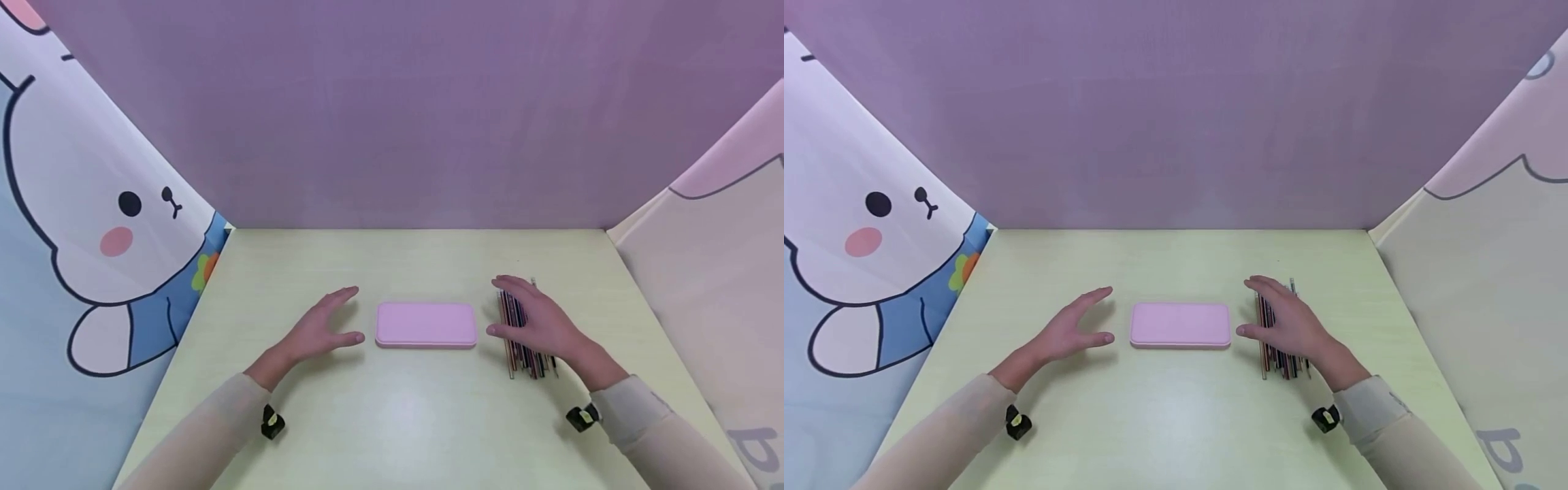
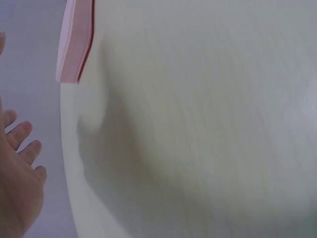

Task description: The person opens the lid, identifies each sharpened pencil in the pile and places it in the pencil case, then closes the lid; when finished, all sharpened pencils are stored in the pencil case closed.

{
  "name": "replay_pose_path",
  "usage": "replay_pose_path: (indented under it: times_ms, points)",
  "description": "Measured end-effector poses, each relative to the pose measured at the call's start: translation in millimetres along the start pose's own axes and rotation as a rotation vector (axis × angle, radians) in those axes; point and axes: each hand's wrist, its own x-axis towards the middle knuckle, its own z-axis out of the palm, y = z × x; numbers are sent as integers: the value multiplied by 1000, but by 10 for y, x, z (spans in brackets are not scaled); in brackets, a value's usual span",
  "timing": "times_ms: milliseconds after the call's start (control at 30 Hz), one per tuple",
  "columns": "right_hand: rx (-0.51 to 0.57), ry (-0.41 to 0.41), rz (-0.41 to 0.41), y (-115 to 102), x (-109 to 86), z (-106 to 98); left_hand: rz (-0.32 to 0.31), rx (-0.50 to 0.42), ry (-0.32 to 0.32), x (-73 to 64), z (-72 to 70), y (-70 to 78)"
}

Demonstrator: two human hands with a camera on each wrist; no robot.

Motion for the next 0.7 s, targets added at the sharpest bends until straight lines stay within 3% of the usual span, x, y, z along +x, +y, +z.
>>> replay_pose_path:
  times_ms: [233,467,700]
  points:
    - [81,-1,-23,-53,54,119,-37,-63,-17,38,144,-49]
    - [252,-47,-29,-63,136,272,-93,-126,-62,67,279,-132]
    - [254,-83,18,-33,174,418,-107,-132,-81,79,360,-71]
